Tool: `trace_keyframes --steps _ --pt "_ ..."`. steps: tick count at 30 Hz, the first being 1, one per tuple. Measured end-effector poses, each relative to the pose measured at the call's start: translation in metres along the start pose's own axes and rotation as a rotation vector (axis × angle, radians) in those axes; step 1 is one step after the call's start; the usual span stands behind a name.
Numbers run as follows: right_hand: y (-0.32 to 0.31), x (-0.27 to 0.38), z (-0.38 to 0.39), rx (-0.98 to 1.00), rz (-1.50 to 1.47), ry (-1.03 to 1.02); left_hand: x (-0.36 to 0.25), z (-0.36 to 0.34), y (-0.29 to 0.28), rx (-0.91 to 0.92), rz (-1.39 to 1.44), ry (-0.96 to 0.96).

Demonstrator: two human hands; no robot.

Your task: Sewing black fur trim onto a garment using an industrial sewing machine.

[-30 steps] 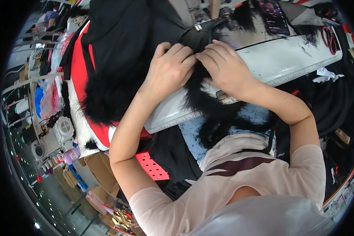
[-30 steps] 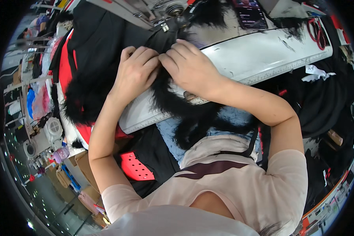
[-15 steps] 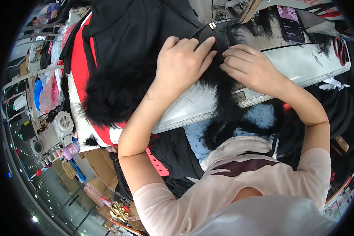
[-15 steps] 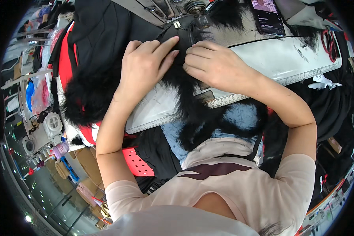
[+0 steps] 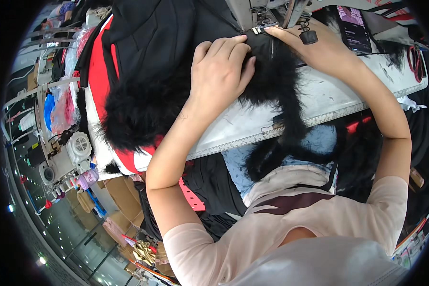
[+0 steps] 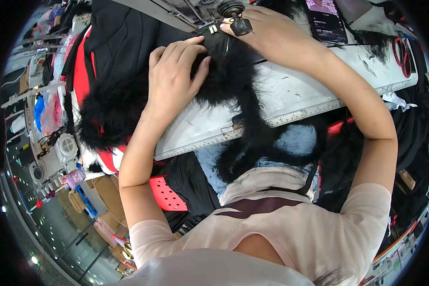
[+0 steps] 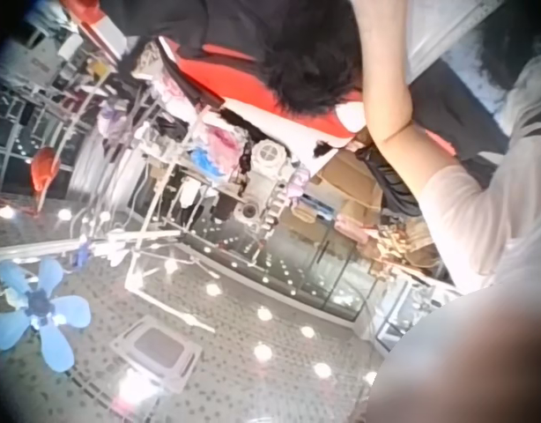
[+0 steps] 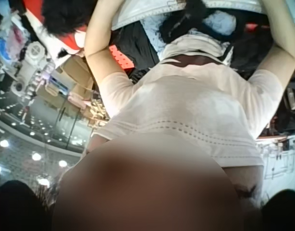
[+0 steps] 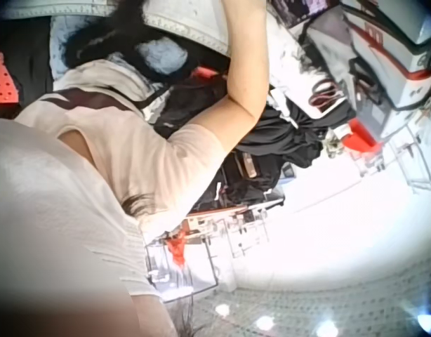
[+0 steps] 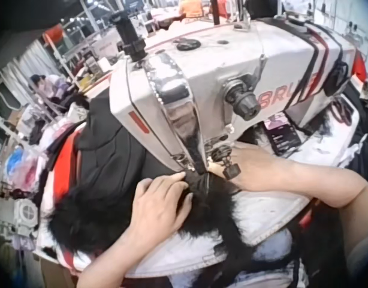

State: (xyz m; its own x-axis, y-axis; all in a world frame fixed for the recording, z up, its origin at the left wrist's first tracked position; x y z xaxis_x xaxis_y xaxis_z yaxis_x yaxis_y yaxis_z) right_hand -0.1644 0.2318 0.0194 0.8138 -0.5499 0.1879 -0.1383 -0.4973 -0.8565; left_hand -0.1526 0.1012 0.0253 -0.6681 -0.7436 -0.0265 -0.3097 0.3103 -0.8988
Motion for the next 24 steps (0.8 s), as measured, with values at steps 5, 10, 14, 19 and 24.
trace_keyframes --steps 5,10,14,19,24 --pt "0.011 -0.008 0.001 0.134 0.070 0.030 -0.005 -0.004 -0.003 0.027 -0.051 0.043" --pt "0.014 -0.012 0.003 0.081 -0.005 0.081 -0.004 -0.001 0.002 0.114 0.026 0.026" --pt "0.010 -0.004 0.000 0.093 0.055 0.049 -0.006 0.002 0.004 0.091 0.009 0.028" --pt "0.008 -0.002 -0.002 0.058 0.058 0.042 -0.007 0.000 0.006 0.079 -0.069 0.056" --pt "0.003 0.020 0.007 0.108 0.097 -0.027 -0.010 0.008 0.004 0.086 -0.046 0.057"
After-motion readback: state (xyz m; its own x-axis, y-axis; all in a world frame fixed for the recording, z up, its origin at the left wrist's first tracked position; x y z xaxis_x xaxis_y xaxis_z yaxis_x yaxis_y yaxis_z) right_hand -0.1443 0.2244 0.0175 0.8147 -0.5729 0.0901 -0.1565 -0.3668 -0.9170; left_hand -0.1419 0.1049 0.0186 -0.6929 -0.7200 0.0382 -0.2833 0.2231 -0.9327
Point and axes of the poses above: each hand's wrist, its own z-axis away from the middle knuckle, its own y-axis out of the palm, x = y × z, the point moved 10 cm from there along -z, towards the middle knuckle, and after that the axes turned 6 degrees about -z, right-handed, at the moved point
